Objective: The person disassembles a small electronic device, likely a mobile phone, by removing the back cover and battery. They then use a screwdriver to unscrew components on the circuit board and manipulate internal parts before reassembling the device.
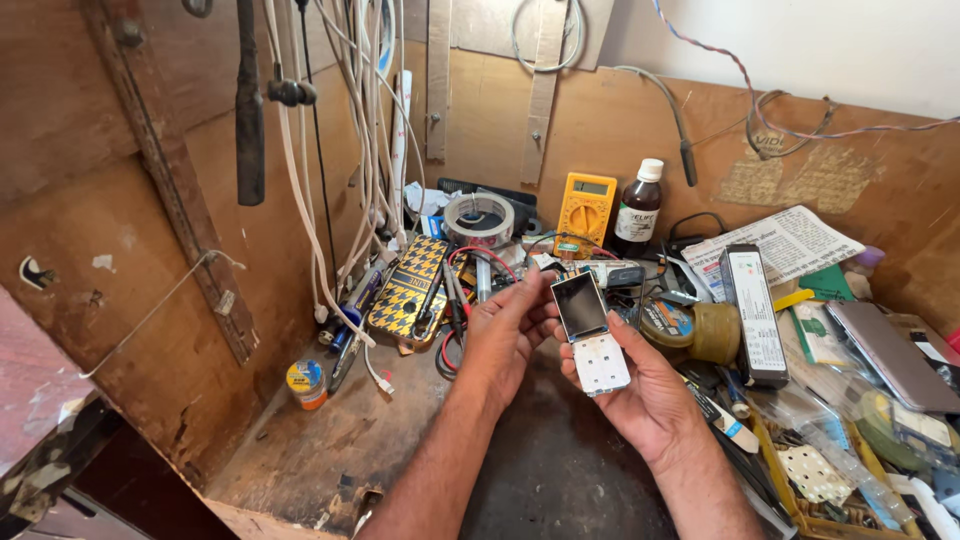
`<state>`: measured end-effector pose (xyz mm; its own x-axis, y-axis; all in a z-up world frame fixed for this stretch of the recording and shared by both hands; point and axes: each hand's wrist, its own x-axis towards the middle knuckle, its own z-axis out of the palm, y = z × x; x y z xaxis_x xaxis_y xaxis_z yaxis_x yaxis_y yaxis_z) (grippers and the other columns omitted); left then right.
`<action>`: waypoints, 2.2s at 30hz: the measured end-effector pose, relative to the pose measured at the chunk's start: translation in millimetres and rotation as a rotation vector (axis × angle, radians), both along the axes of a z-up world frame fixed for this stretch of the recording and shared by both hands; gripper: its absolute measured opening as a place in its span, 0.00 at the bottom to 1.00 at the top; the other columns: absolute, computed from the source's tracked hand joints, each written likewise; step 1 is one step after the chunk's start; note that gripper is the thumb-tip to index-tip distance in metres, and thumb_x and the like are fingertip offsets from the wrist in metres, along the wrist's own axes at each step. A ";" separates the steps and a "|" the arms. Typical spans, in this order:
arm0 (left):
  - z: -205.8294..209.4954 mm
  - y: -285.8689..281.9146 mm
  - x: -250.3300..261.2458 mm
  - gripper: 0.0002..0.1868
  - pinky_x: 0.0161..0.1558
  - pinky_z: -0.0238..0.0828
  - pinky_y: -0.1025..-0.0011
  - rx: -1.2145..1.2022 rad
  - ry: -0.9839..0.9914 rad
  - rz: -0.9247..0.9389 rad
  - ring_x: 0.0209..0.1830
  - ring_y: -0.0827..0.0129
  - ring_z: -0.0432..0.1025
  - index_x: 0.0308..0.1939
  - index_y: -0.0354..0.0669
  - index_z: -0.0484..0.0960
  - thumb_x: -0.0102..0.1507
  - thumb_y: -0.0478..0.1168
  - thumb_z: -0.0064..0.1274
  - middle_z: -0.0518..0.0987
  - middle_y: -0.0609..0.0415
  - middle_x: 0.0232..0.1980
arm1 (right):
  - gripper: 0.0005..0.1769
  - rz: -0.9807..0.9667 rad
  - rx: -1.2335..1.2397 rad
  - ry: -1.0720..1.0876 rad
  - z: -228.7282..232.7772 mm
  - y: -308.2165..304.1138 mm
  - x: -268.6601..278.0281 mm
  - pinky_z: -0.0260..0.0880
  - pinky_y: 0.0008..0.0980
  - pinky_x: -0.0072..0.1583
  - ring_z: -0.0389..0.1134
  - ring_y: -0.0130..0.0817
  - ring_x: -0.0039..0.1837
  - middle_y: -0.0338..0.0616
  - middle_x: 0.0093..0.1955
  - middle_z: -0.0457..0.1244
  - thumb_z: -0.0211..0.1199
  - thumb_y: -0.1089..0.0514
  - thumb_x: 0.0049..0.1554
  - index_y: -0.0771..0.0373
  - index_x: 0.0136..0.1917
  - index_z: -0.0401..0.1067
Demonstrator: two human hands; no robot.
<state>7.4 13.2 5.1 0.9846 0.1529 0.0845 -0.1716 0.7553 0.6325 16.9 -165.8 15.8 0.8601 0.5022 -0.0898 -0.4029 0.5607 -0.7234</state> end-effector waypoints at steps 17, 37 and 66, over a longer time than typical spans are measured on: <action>-14.6 4.5 18.7 0.10 0.32 0.71 0.76 0.040 0.062 -0.018 0.27 0.76 0.71 0.37 0.39 0.86 0.62 0.43 0.63 0.80 0.59 0.30 | 0.28 -0.013 -0.127 -0.006 -5.6 1.1 0.8 0.77 0.38 0.50 0.75 0.41 0.47 0.56 0.51 0.72 0.65 0.48 0.57 0.71 0.63 0.72; -2.7 -0.6 8.6 0.16 0.33 0.73 0.73 0.438 -0.046 0.647 0.30 0.73 0.76 0.46 0.32 0.85 0.65 0.44 0.56 0.84 0.53 0.36 | 0.18 -0.347 -0.083 -0.166 -0.1 2.0 -1.9 0.78 0.38 0.51 0.74 0.40 0.48 0.54 0.49 0.71 0.65 0.53 0.59 0.69 0.57 0.75; -0.2 7.3 15.2 0.17 0.38 0.79 0.62 -0.012 0.074 -0.027 0.39 0.58 0.81 0.51 0.38 0.77 0.66 0.46 0.58 0.83 0.44 0.45 | 0.14 -0.437 0.017 -0.106 -0.9 -1.8 6.3 0.77 0.35 0.47 0.74 0.37 0.43 0.50 0.43 0.70 0.69 0.55 0.57 0.66 0.52 0.75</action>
